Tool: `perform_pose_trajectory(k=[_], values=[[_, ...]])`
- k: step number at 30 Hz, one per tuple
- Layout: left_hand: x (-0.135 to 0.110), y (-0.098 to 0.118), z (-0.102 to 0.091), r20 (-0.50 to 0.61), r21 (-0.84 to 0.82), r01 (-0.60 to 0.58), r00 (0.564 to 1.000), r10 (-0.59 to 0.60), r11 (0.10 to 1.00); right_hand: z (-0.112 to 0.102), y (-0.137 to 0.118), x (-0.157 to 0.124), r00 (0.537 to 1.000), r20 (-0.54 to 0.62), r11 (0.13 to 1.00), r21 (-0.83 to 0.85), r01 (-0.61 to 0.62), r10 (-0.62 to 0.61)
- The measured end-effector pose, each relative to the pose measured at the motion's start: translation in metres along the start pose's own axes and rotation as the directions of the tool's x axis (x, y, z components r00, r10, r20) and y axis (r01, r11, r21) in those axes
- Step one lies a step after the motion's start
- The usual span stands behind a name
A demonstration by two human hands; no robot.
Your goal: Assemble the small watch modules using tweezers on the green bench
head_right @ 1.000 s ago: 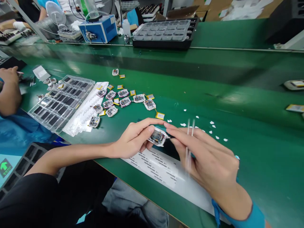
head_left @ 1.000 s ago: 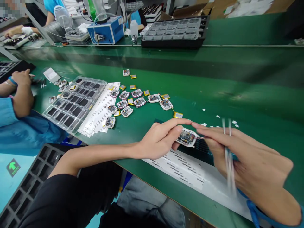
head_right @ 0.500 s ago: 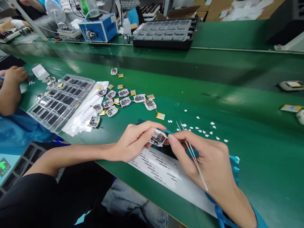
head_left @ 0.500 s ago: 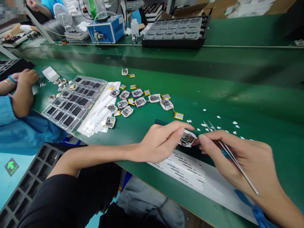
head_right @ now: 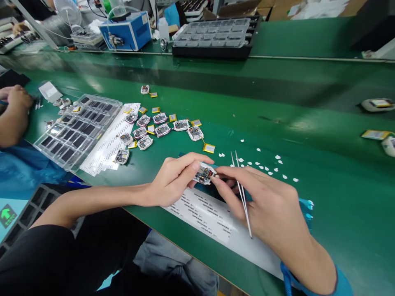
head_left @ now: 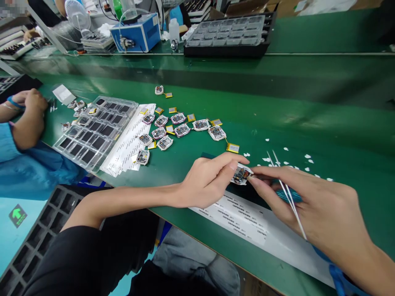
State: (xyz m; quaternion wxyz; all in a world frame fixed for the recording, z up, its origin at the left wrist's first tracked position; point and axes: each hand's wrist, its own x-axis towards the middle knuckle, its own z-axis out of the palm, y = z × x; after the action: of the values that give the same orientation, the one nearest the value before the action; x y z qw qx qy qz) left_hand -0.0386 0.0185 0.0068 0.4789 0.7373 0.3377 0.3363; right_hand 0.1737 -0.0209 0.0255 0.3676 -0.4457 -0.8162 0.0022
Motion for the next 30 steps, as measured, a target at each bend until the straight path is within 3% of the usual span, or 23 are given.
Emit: perform_pose_trajectory(k=[7, 10, 15, 20, 23, 27, 30], values=[[-0.001, 0.0, 0.0, 0.003, 0.024, 0.004, 1.0, -0.004, 1.0, -0.003, 0.0, -0.002, 0.989, -0.037, 0.971, -0.199, 0.133, -0.143], [0.0, 0.001, 0.001, -0.006, 0.046, 0.011, 1.0, -0.011, 0.999, -0.008, 0.001, -0.004, 0.981, 0.006, 0.933, -0.309, 0.186, -0.194], [0.002, 0.0, 0.002, -0.009, 0.071, 0.013, 1.0, -0.012, 0.997, -0.015, 0.004, -0.015, 0.937, 0.177, 0.741, -0.575, 0.347, -0.302], [0.0, -0.002, 0.004, 0.017, 0.111, -0.014, 1.0, 0.012, 0.994, -0.017, 0.0, -0.014, 0.875, 0.192, 0.629, -0.629, 0.457, -0.444], [-0.004, -0.002, 0.006, 0.053, 0.137, -0.058, 0.997, 0.051, 0.989, -0.016, -0.005, -0.008, 0.855, 0.181, 0.632, -0.603, 0.487, -0.487], [-0.007, -0.001, 0.008, 0.075, 0.129, -0.078, 0.995, 0.069, 0.989, -0.011, -0.01, -0.005, 0.884, 0.155, 0.695, -0.564, 0.446, -0.442], [-0.007, 0.002, 0.008, 0.047, 0.112, -0.083, 0.996, 0.078, 0.99, -0.009, -0.016, -0.004, 0.885, 0.128, 0.694, -0.575, 0.433, -0.447]])
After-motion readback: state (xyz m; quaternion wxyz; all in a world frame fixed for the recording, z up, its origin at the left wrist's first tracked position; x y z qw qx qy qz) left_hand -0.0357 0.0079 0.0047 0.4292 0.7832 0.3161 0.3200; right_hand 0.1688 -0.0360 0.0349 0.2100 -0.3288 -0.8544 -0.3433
